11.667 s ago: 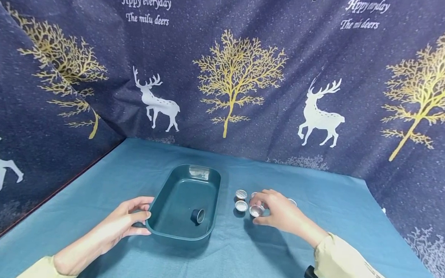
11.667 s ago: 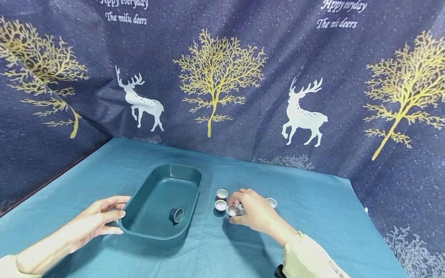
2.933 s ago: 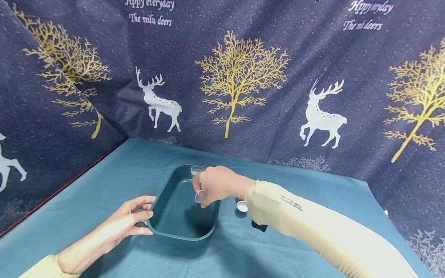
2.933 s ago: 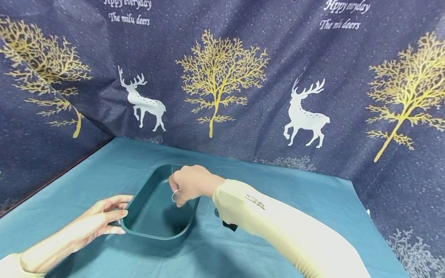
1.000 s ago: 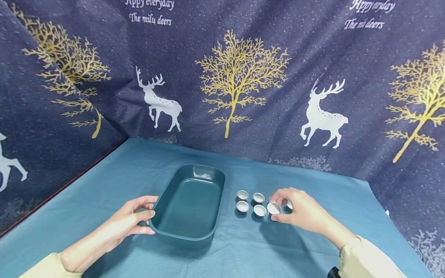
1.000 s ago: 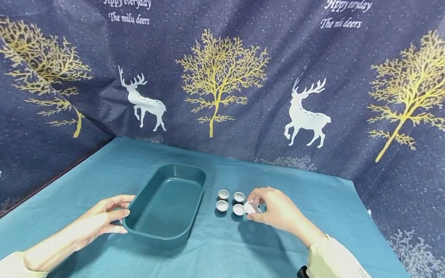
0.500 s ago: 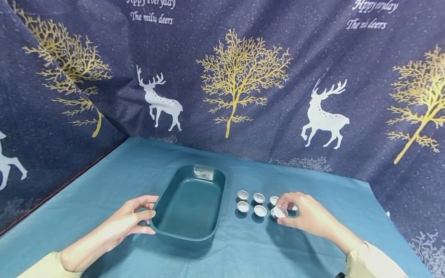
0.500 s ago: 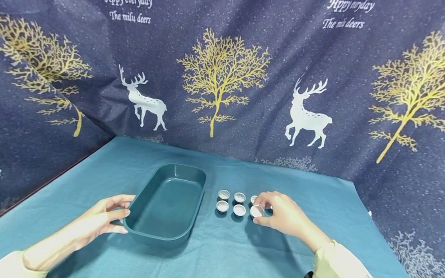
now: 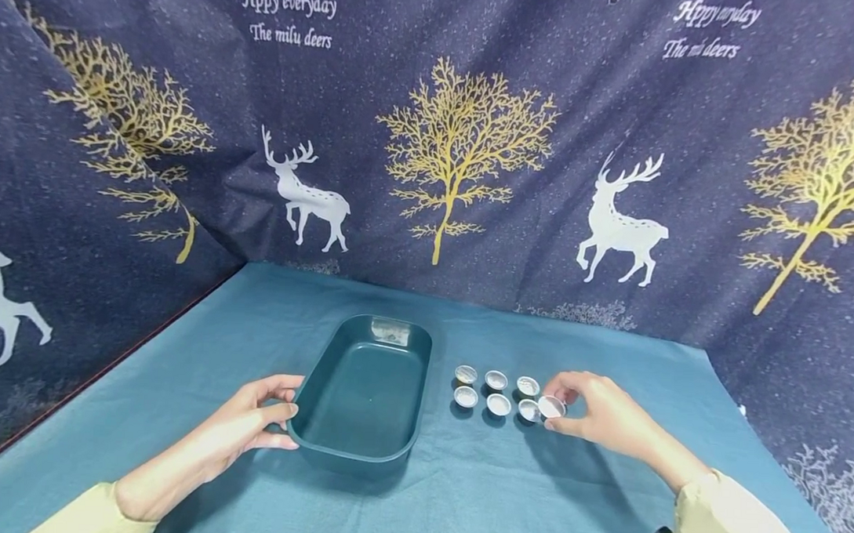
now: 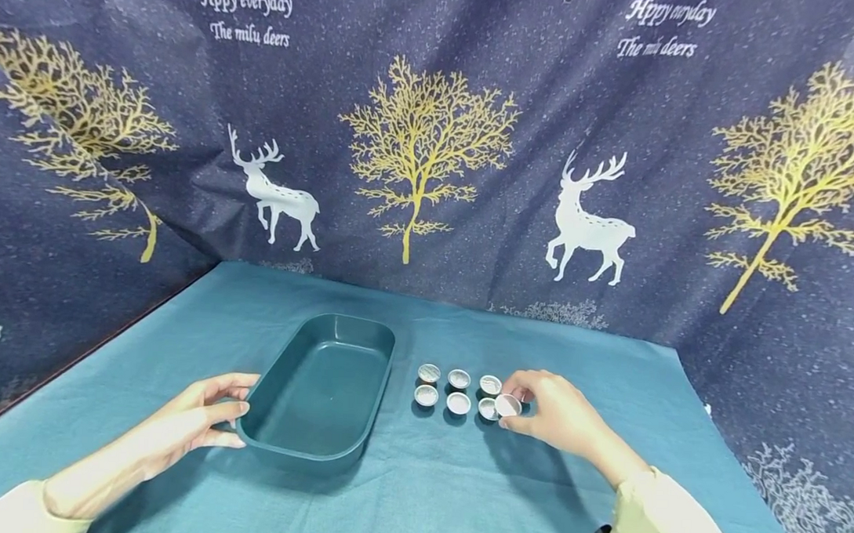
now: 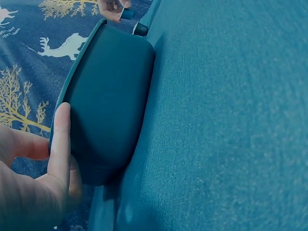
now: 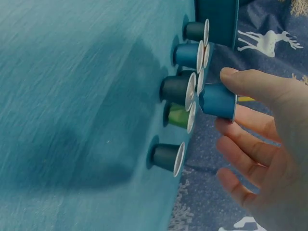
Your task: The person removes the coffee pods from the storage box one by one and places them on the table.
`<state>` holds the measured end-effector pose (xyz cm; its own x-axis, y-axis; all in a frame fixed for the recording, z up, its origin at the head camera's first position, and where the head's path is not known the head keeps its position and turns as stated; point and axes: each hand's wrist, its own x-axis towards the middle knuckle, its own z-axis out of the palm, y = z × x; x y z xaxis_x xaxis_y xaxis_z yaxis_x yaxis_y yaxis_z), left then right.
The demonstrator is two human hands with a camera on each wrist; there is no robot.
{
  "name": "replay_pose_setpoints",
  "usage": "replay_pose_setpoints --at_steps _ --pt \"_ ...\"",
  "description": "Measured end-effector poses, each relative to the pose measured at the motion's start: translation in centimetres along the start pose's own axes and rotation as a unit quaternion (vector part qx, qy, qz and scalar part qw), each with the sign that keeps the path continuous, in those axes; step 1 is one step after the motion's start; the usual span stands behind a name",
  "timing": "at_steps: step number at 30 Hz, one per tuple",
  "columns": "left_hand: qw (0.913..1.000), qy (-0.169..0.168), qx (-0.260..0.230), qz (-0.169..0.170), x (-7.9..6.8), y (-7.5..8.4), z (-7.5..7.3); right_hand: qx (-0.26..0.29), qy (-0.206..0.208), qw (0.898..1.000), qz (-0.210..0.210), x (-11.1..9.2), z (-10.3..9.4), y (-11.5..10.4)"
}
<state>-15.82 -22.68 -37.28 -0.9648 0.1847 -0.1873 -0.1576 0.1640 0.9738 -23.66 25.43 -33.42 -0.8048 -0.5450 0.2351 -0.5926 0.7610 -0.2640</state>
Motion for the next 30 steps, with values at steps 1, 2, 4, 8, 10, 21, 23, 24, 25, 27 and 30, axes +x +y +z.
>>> replay_pose_setpoints --at_steps 1,2,4,8,10,21,23,24,25,27,30 --pt "1.0 0.0 0.0 0.0 0.0 0.0 0.0 0.001 0.001 1.0 -0.002 -0.1 0.0 0.1" --pt "1.0 0.001 0.0 -0.001 0.0 0.0 0.0 0.001 0.001 1.0 -0.003 -0.2 0.0 0.3" --pt "1.0 0.003 0.001 -0.003 0.0 0.0 0.0 -0.001 0.003 1.0 0.002 -0.3 0.0 0.6" --pt "1.0 0.002 0.001 -0.003 -0.1 0.0 0.0 -0.003 0.004 1.0 0.019 -0.5 0.1 1.0" --pt "1.0 0.0 0.0 -0.001 -0.1 0.0 0.0 -0.008 0.005 1.0 0.027 -0.7 0.2 1.1" --pt "1.0 0.0 -0.007 0.0 0.1 -0.3 0.0 -0.048 0.013 0.998 0.044 -1.1 1.2 1.6" --pt "1.0 -0.002 -0.008 -0.001 0.1 -0.3 0.0 -0.047 0.009 0.998 0.047 -1.1 1.4 1.8" --pt "1.0 -0.002 -0.008 -0.001 0.1 -0.3 0.0 -0.046 0.008 0.998 0.049 -1.1 1.4 1.8" --pt "1.0 -0.002 -0.008 -0.001 0.1 -0.3 0.0 -0.045 0.006 0.998 0.051 -1.1 1.5 1.9" --pt "1.0 -0.002 -0.007 -0.001 0.1 -0.3 0.0 -0.044 0.004 0.998 0.054 -1.1 1.6 2.0" --pt "1.0 -0.002 -0.006 -0.001 0.1 -0.3 0.0 -0.045 0.005 0.997 0.057 -1.2 1.8 2.0"
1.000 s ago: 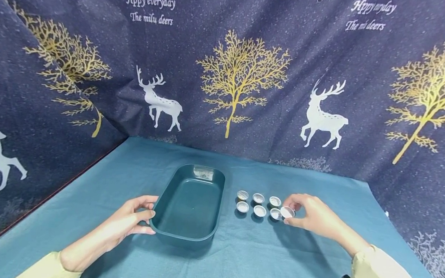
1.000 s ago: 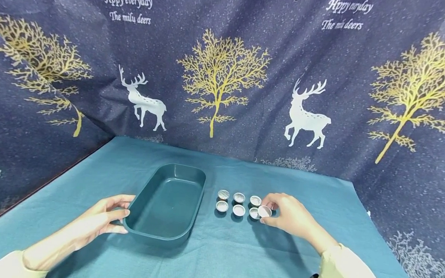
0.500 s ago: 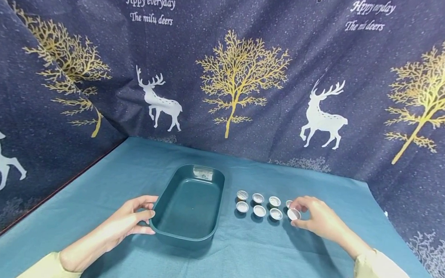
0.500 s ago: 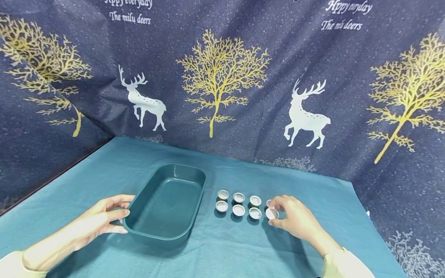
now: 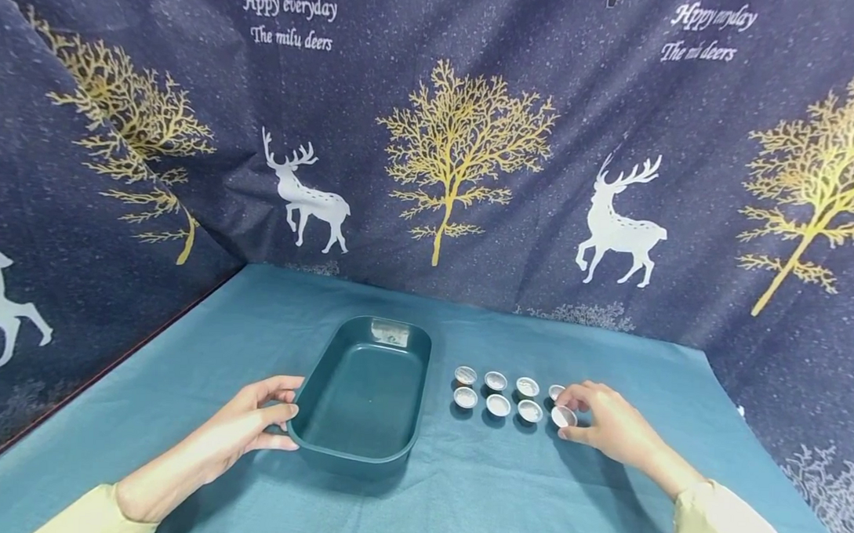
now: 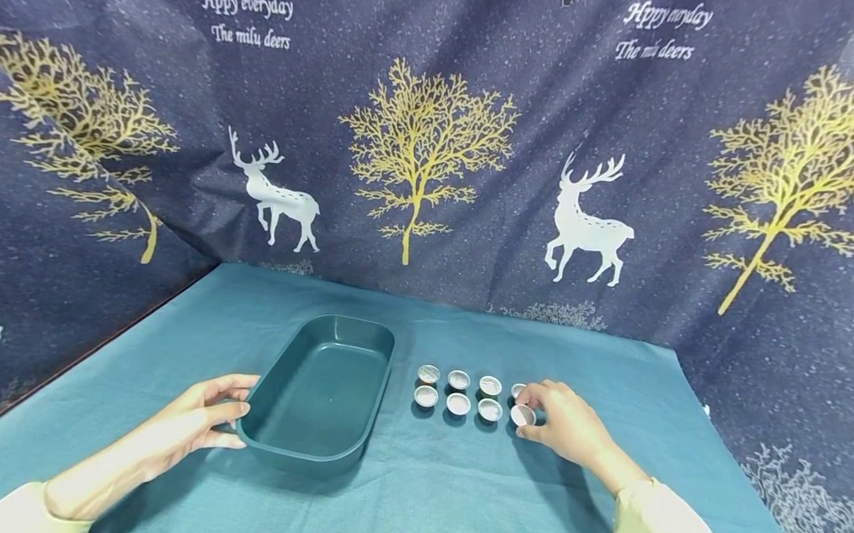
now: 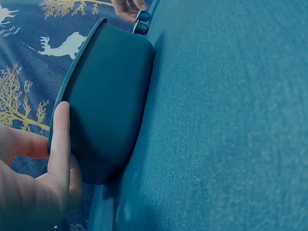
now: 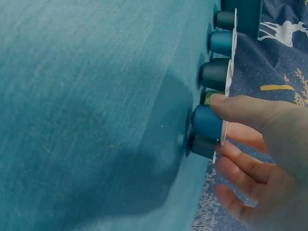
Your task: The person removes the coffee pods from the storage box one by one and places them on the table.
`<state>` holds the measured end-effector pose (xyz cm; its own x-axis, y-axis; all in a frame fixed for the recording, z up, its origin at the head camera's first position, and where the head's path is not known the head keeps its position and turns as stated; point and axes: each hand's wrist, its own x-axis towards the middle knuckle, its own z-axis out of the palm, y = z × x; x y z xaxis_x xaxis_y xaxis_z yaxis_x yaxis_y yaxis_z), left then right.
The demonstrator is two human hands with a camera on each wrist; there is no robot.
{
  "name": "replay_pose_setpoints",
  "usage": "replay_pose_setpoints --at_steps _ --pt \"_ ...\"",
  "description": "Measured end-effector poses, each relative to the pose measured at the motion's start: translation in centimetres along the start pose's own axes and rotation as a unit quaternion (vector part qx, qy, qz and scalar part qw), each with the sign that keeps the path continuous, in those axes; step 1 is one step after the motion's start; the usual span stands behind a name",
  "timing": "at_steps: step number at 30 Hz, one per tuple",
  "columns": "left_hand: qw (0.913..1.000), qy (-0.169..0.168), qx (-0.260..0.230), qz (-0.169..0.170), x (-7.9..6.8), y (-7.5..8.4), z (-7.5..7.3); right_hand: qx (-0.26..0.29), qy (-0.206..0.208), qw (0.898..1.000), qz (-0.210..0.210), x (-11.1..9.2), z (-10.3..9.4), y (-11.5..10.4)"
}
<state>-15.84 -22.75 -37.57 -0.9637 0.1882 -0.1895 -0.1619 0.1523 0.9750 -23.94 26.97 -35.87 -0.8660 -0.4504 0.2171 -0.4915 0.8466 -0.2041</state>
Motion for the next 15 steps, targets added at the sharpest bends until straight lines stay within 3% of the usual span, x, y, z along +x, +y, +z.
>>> replay_pose_setpoints --at_steps 15 --pt "1.0 0.002 -0.004 -0.005 -0.03 -0.01 0.01 -0.006 0.001 1.0 0.01 -0.18 0.55 -0.18"
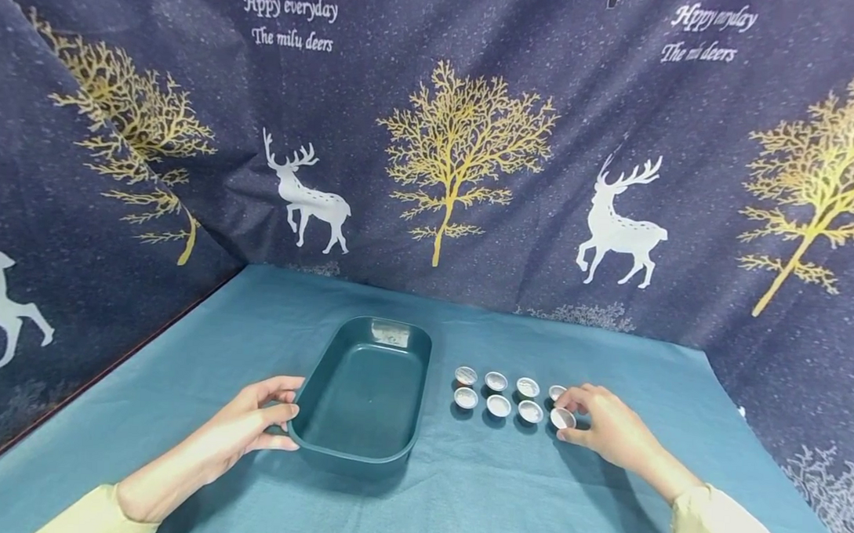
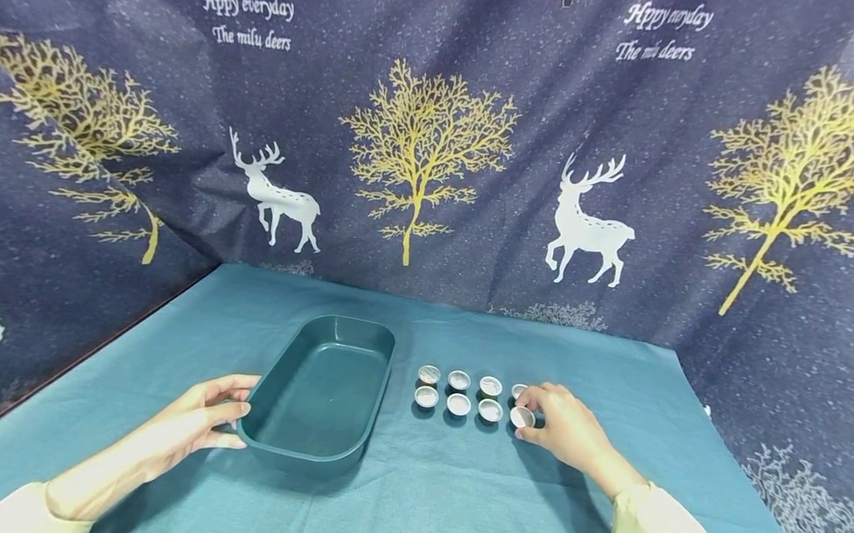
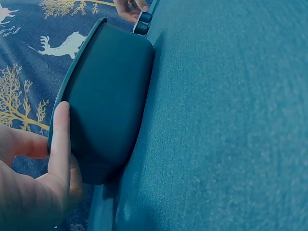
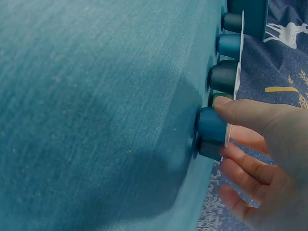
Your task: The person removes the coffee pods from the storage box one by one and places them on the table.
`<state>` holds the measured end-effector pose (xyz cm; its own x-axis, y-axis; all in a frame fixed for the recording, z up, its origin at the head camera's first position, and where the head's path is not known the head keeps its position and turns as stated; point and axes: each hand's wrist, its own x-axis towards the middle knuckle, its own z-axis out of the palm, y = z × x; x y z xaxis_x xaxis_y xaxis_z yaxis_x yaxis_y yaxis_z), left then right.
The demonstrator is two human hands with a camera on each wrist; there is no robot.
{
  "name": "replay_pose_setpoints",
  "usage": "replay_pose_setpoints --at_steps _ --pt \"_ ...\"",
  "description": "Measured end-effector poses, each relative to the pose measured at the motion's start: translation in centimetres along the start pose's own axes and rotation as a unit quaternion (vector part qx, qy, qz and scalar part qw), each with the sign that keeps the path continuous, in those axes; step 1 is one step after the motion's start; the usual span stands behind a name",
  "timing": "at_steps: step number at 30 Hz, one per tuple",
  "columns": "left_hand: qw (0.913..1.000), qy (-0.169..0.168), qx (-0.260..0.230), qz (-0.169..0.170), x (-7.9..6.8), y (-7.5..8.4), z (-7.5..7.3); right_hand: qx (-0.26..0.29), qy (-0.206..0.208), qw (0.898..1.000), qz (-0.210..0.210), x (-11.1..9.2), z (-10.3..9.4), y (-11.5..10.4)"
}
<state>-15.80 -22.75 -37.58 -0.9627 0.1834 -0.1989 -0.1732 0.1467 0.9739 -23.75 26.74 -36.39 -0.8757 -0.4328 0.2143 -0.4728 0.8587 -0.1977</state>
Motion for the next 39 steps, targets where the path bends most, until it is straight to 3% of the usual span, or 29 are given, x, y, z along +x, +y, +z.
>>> replay_pose_setpoints --at_steps 27,35,39 --pt "1.0 0.0 0.001 -0.01 0.0 0.1 0.4 -0.005 0.046 0.999 0.024 -1.5 0.1 -0.3" --pt "1.0 -0.002 0.008 -0.004 -0.4 0.3 0.4 0.005 0.08 0.997 -0.008 -1.7 -0.2 -0.4" --pt "0.9999 -0.003 0.012 -0.007 -0.3 0.4 0.2 -0.002 0.081 0.997 -0.005 -1.8 -0.3 -0.7"
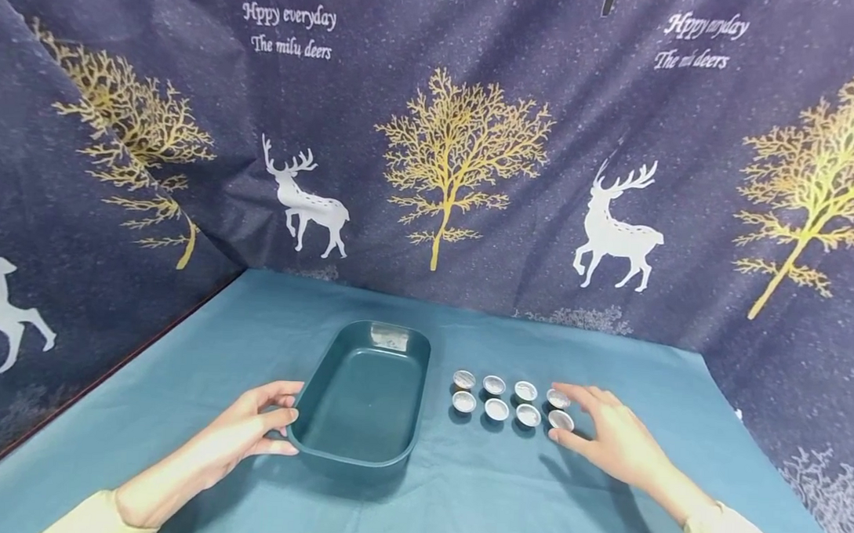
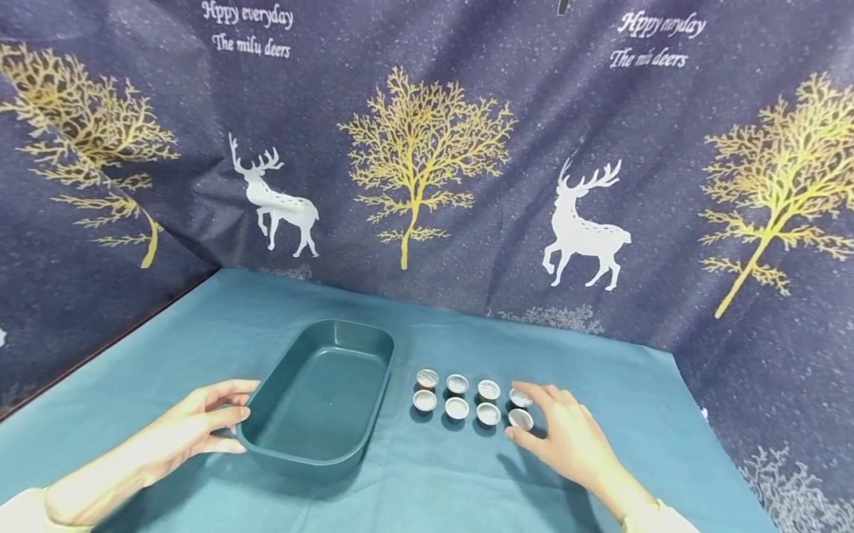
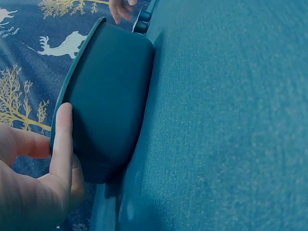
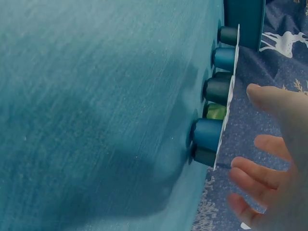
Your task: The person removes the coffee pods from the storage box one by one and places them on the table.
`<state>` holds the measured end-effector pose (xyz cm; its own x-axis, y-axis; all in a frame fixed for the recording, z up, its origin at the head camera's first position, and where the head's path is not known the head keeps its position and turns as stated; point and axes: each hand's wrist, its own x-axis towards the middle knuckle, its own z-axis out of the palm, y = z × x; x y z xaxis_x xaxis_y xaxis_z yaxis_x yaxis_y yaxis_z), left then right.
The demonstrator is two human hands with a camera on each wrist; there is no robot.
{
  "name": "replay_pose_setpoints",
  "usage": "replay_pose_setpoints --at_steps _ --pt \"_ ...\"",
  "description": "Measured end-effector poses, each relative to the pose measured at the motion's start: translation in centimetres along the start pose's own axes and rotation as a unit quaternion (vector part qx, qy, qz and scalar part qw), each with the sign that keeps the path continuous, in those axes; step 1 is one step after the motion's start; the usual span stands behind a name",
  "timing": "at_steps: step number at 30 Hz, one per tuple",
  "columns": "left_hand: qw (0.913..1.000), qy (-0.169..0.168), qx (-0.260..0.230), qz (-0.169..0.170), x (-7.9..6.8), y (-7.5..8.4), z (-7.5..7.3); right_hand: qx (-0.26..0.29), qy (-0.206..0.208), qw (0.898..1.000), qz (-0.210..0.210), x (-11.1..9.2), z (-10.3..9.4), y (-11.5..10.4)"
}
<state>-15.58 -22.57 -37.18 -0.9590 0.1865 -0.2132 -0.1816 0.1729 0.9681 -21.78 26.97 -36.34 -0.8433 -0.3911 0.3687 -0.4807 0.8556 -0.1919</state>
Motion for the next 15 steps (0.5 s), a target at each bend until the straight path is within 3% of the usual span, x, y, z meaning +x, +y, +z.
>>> replay_pose_setpoints --at_steps 4,8,12,15 --pt "0.9995 -0.001 0.033 -0.004 0.0 0.2 -0.2 -0.003 -0.004 1.0 0.008 -0.4 -0.1 -0.5" --pt "0.9937 0.01 0.112 0.002 0.1 0.7 -0.7 -0.002 -0.009 1.0 0.01 -0.5 -0.1 -1.3" --pt "0.9775 0.022 0.206 0.04 0.0 1.2 -1.3 0.001 -0.018 1.0 0.015 -0.5 -0.2 -2.2" --pt "0.9526 0.043 0.288 0.088 -0.3 1.3 -1.3 0.003 -0.03 0.999 0.018 -0.9 -0.1 -2.9"
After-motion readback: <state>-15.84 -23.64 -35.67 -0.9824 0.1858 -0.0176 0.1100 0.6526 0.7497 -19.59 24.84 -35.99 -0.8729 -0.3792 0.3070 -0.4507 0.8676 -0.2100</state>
